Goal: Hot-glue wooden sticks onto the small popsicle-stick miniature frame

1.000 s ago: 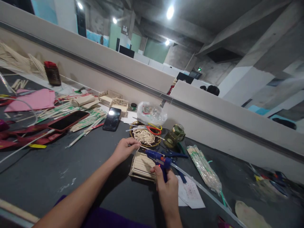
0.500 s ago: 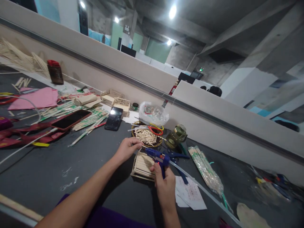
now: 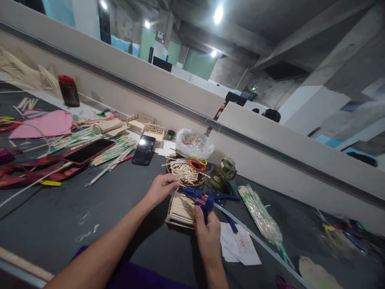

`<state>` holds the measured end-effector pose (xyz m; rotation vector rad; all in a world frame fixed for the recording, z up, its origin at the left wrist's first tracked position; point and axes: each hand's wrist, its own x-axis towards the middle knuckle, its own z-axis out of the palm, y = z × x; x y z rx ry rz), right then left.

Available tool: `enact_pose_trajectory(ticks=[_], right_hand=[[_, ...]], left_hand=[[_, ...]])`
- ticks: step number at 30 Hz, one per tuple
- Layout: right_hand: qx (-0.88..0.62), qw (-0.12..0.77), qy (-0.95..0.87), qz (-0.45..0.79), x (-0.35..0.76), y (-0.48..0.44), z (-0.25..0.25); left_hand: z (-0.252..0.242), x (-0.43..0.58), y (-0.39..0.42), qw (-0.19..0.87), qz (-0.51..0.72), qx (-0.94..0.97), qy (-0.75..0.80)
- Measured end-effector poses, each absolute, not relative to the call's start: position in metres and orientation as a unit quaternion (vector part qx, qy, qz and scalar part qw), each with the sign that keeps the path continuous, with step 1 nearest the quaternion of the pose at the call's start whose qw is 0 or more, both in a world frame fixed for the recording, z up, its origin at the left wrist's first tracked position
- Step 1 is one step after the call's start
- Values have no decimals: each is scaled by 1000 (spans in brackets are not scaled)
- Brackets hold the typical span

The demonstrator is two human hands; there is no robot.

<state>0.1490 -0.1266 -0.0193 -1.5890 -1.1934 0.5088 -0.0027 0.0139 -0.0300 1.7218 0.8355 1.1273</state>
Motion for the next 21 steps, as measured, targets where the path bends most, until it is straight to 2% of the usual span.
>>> enact_pose_trajectory(ticks=[9, 21], right_hand=[[-668, 495, -508, 224, 151, -126, -24], [-659, 509, -508, 220, 152, -127, -20]], left_hand=[[-31, -3, 14, 449, 454, 692, 338], [-31, -3, 14, 450, 459, 691, 332]])
